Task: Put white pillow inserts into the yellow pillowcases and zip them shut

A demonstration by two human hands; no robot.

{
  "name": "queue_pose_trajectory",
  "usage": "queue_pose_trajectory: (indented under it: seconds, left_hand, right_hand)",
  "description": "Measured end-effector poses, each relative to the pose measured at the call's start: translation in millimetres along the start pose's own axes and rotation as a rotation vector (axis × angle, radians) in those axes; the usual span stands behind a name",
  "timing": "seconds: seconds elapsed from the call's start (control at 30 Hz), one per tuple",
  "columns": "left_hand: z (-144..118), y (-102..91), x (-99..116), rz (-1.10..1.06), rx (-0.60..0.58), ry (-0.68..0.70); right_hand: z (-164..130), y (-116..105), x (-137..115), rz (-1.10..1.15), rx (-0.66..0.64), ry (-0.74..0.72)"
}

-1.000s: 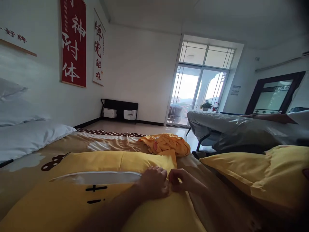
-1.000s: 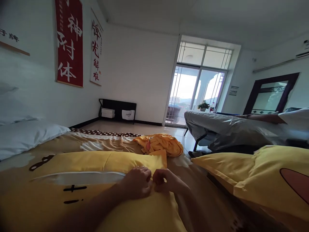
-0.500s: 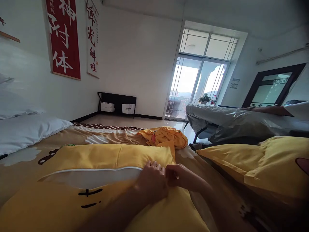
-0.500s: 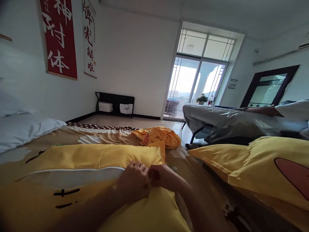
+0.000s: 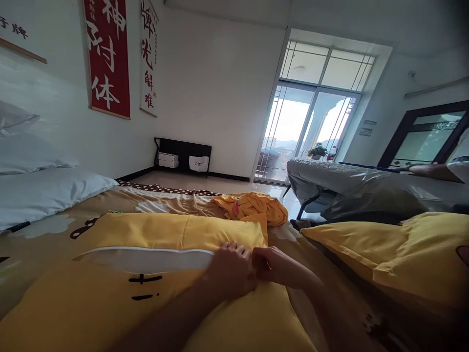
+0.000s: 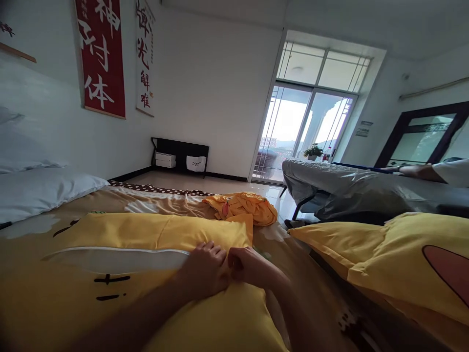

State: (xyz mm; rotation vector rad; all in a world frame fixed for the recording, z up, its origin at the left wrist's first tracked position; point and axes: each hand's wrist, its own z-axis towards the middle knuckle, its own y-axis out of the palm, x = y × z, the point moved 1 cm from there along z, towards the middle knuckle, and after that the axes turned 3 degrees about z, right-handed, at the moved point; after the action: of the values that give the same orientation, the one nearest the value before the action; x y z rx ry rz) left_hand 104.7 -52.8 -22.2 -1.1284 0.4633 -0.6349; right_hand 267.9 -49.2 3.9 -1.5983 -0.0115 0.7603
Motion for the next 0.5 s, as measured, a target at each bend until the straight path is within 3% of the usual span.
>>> queue_pose_trajectory:
  seconds: [0.33,0.5]
  left_hand:
    - [-3.5,7.2,-1.8,-0.263,0.104,0.087]
    - [-6.2,-0.1,-4.5,-0.445,0.108,0.101]
  right_hand:
    - [-2.9,-1.1,5.8,0.016,-0.017,-0.03]
    - [-2.9,-2.4,2.8,0.05,-0.046,-0.049]
